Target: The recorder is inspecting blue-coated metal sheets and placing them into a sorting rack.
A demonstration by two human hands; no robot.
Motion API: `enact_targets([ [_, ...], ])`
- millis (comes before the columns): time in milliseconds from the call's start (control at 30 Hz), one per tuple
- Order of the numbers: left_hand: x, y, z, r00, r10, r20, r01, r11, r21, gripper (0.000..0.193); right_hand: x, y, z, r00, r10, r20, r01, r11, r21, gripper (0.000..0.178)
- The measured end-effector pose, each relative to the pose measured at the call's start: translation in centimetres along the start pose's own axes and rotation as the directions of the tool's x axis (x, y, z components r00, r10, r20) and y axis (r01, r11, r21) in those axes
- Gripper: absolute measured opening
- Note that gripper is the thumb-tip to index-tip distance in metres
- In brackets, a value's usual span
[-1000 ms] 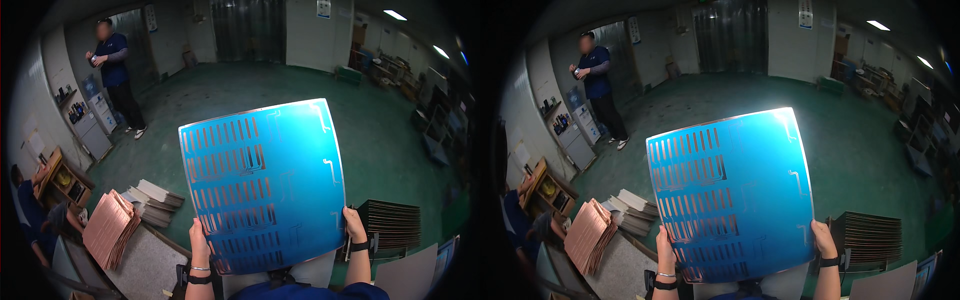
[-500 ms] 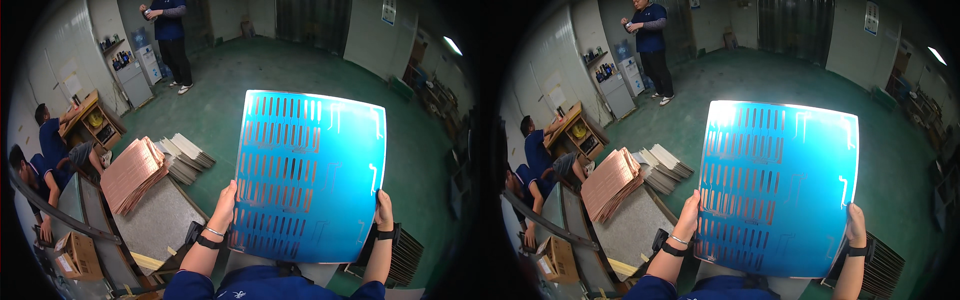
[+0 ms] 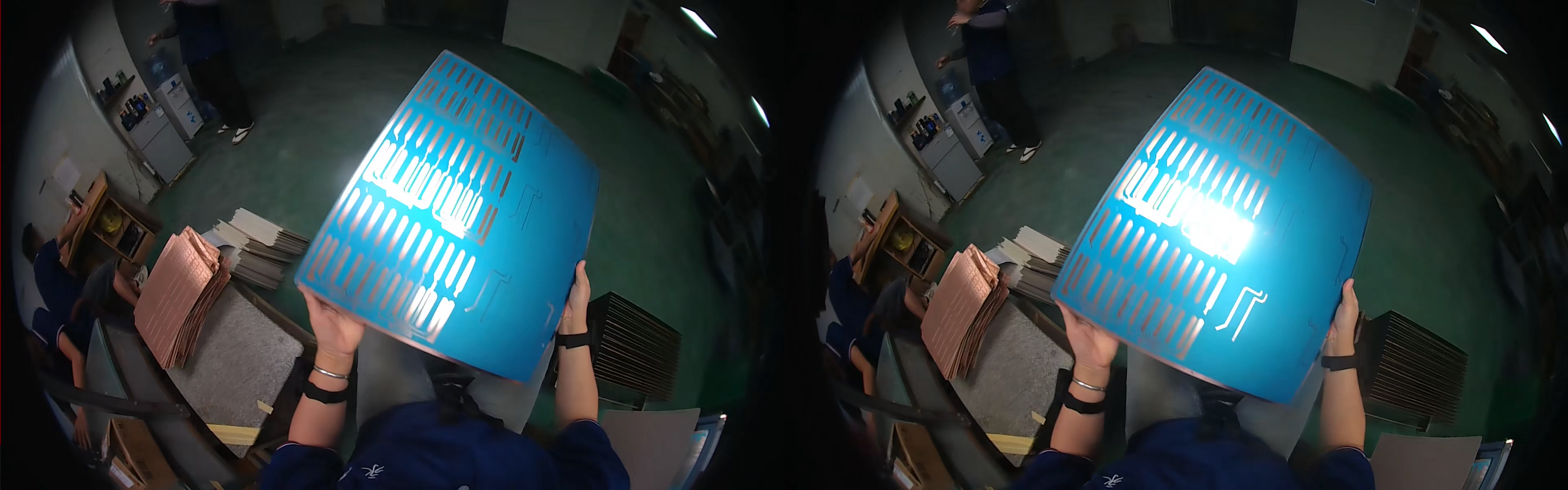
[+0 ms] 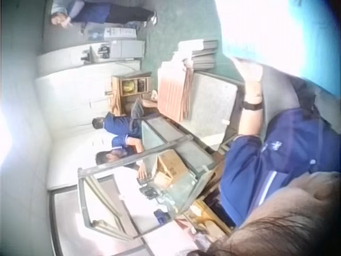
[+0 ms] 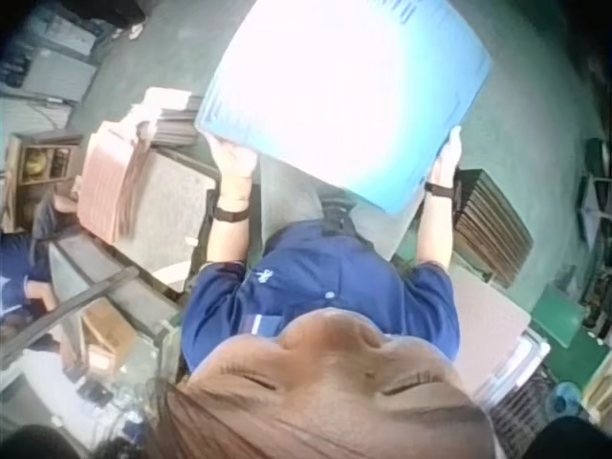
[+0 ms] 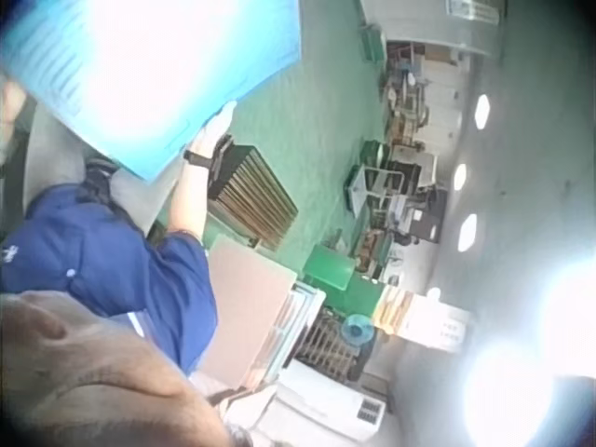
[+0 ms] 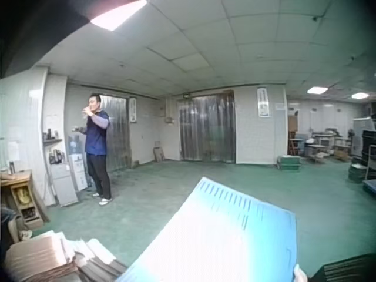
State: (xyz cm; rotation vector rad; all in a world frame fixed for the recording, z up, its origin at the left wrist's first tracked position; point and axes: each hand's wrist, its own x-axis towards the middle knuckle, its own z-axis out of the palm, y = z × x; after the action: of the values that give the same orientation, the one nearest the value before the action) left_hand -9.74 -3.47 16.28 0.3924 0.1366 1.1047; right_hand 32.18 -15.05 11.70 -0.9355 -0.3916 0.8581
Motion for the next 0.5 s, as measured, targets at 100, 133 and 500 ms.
enact_targets([
  [100, -0.7, -6.3, 1.8, 0.995, -0.014, 0.097, 0.027, 0.99, -0.141, 0.061, -1.2, 1.2, 3.9, 0.989, -0.123, -0.079, 0.13, 0.986, 0.101, 0.042],
  [133, -0.9, -8.5, 2.3, 1.0, -0.003, -0.004, 0.004, 0.994, 0.113, 0.054, -1.9, 1.6, 5.2, 0.976, -0.181, -0.121, 0.196, 0.971, 0.133, 0.042],
  [500, 2.7, -1.7, 1.3, 0.986, 0.119, -0.115, -0.055, 0.892, 0.448, 0.046, -3.8, -7.7, -2.6, 0.937, -0.343, -0.07, 0.35, 0.917, 0.19, 0.041],
])
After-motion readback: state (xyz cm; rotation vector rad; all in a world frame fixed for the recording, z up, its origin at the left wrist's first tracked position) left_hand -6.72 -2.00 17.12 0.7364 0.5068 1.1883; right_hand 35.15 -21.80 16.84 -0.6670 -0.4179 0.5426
